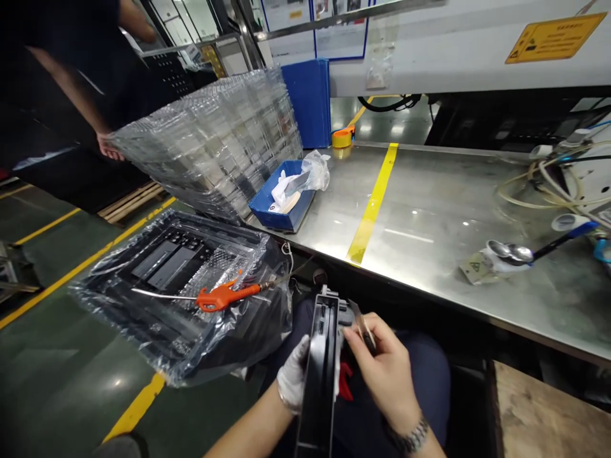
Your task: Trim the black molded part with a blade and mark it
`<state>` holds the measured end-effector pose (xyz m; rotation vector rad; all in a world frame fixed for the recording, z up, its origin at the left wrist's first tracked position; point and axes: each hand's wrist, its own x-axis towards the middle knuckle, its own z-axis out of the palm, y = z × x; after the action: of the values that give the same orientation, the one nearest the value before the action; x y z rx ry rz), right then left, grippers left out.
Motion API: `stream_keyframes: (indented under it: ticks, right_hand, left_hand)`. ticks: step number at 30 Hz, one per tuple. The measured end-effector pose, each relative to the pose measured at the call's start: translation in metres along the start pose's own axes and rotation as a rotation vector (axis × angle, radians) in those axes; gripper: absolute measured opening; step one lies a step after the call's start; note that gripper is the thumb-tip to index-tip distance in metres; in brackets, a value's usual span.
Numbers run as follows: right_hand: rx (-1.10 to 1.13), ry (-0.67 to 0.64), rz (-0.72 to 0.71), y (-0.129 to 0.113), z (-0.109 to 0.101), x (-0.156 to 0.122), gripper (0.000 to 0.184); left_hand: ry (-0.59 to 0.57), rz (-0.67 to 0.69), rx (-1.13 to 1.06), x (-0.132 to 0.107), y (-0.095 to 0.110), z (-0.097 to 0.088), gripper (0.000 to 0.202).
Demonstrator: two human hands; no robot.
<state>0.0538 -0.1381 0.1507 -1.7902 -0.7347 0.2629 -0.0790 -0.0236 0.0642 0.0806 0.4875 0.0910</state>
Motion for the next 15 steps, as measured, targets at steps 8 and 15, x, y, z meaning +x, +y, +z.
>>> stream_keyframes:
  ticks: [8, 15]
  right_hand:
    - [0.061, -0.014, -0.147, 0.002, 0.011, 0.013, 0.020]
    - [0.004, -0.135, -0.303, -0.012, 0.003, 0.003, 0.018]
  left_hand:
    - [-0.085, -0.084, 0.050, 0.005, -0.003, 0.000, 0.066]
    - [-0.001, -0.059, 0.294, -0.012, 0.015, 0.060, 0.043]
